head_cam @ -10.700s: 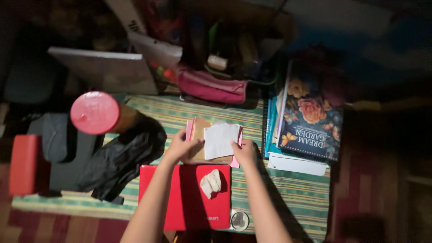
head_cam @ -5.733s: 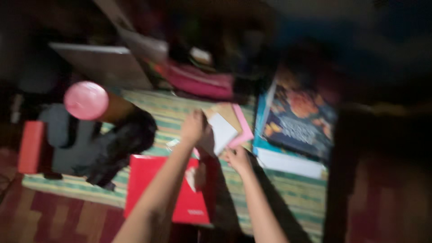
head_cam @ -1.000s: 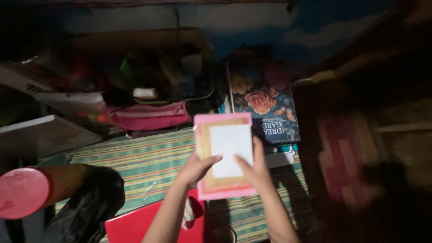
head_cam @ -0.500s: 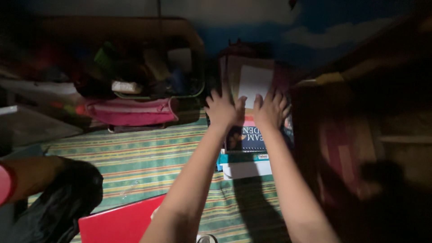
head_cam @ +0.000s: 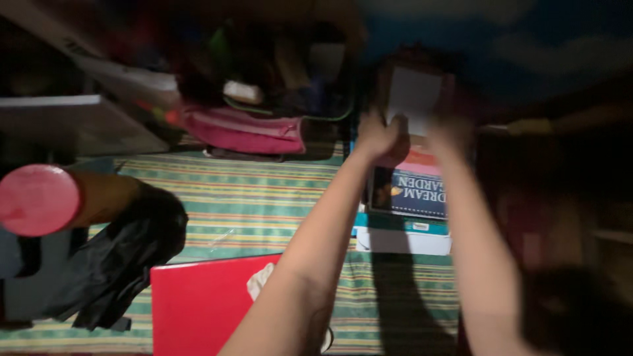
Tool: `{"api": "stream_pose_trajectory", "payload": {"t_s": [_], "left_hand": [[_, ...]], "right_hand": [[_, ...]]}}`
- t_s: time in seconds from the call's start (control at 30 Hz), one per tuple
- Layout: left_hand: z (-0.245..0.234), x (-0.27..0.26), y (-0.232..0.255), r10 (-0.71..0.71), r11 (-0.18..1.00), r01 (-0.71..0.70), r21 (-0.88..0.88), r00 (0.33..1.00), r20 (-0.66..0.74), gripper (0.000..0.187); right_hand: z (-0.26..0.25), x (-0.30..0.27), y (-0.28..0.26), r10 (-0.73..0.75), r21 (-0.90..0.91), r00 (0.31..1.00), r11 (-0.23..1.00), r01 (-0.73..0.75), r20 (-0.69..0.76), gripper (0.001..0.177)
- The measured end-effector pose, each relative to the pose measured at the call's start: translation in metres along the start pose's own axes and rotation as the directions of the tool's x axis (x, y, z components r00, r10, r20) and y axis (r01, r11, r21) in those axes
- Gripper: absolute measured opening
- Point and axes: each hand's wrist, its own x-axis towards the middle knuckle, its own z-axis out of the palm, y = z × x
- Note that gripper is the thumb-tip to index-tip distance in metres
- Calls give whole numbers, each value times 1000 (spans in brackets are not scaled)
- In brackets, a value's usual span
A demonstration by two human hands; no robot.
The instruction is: The person organizes items on a cluttered table, handling a small notebook, coins, a red laptop, and a black pouch. They place coins into a small container, wipe the laptop with a cloth, and pack items into the pouch.
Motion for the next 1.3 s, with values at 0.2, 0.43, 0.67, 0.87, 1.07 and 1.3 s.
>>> {"api": "stream_pose_trajectory", "payload": {"t_s": [0.2,0.43,0.67,0.87,1.07,1.3], "left_hand": [[-49,-65,-33,-166,985,165,-54,986,-11,90],[-53,-90,-17,-283,954,292,-69,951,123,67],[-27,-98,-80,20,999,-20,-46,1000,4,53],[-22,-87,-119,185,975,-184,127,983,2,50],[-102,-73,-66,-4,996,25,-90,973,229,58],[-305,-180,-114,329,912,-275,305,934,-141,49]], "right_hand": [[-14,3,151,156,647,828,554,-524,538,73],[16,2,157,192,655,832,535,-534,521,63],[32,-9,135,154,679,877,578,-453,455,60],[47,5,116,42,721,903,587,-368,427,57],[25,14,119,13,715,870,564,-413,492,58],[-33,-188,24,-190,319,794,842,434,-578,20]]}}
